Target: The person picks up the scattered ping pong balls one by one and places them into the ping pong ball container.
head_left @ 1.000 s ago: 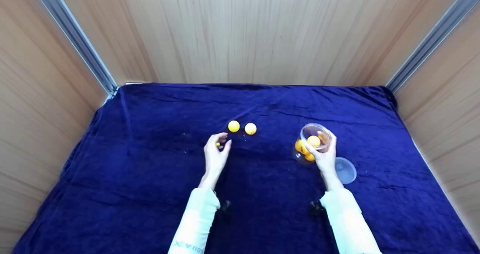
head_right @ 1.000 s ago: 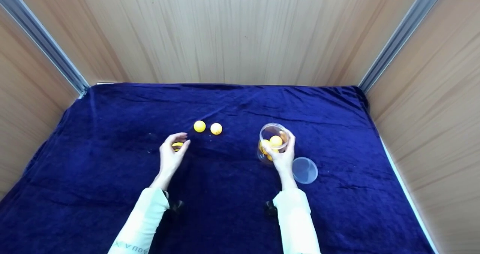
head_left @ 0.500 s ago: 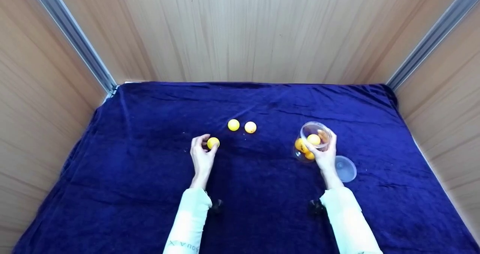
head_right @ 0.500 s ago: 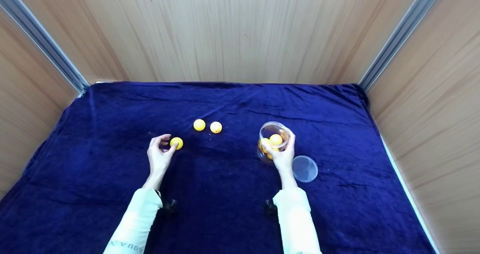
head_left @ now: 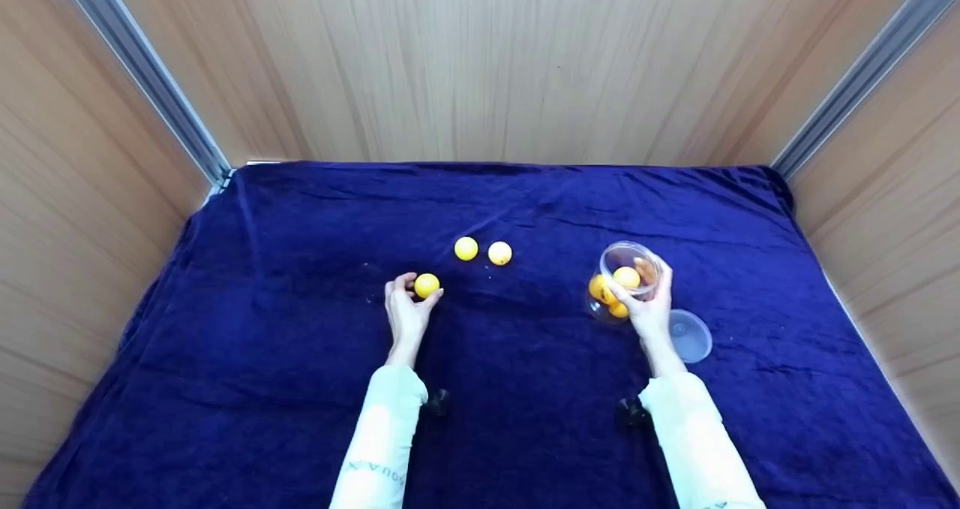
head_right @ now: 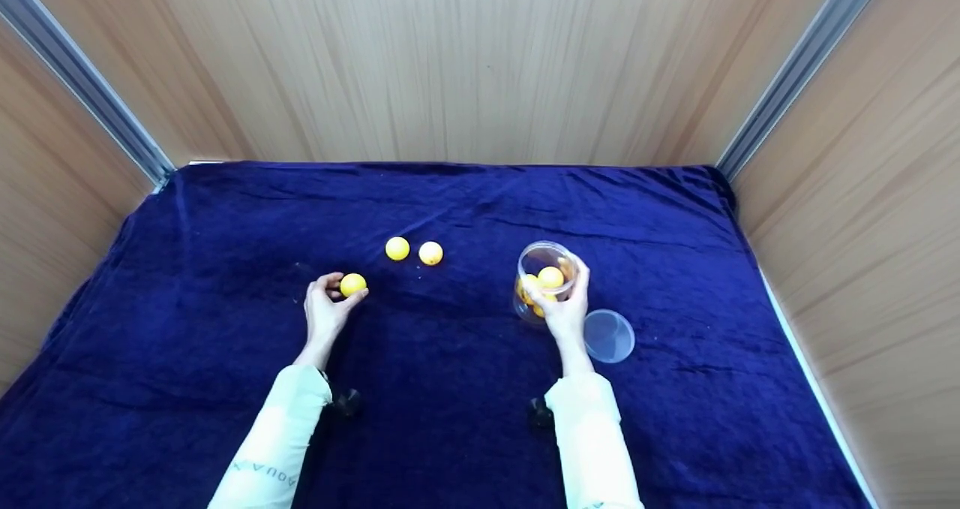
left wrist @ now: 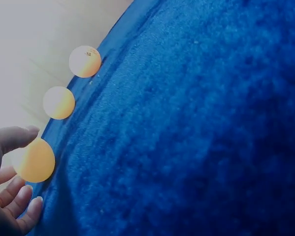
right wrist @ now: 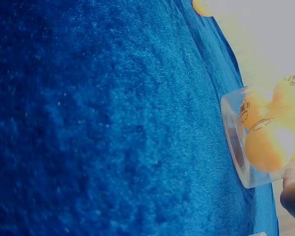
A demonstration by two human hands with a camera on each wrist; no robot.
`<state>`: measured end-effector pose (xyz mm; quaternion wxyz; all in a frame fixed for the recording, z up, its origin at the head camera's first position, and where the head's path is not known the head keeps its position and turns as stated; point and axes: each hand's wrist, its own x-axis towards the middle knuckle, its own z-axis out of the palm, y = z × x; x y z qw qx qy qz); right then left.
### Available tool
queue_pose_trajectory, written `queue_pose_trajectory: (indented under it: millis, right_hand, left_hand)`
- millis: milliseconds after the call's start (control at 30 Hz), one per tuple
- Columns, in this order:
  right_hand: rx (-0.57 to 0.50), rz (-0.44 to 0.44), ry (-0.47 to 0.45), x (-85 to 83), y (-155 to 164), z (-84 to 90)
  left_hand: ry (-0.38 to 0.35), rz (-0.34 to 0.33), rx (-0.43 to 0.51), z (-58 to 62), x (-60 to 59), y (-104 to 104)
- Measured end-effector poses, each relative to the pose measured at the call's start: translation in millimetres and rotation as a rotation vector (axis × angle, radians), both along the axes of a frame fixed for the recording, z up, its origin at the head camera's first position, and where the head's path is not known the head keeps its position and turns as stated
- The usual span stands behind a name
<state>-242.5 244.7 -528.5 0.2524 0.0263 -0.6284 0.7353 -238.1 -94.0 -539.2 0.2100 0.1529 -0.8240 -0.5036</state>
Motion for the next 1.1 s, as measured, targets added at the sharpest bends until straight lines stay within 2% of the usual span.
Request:
queue_pose_trajectory:
  millis: [133, 300, 467, 767, 1100]
  right_hand:
    - [-0.003, 0.003, 0.019, -1.3, 0, -2.0]
    - [-0.019, 0.016, 0.052, -3.0, 2, -6.3]
    - [-0.043, 0.03, 0.077, -3.3, 2, -8.3]
    - [-0.004, -0.001, 0.017, 0.0, 0, -2.2]
    - [-0.009, 0.01, 0.06, -2.2, 2, -6.5]
  left_hand:
    - [-0.057, 0.007, -0.022, -0.9, -2.5, 0]
    - [-0.067, 0.014, -0.04, 0.5, -4.1, 0]
    - [-0.038, 0.022, -0.043, 1.3, -2.7, 3]
    - [0.018, 0.007, -0.02, 4.1, 2.8, 11]
    - [0.118, -0.021, -0.008, 11.0, 4.2, 27]
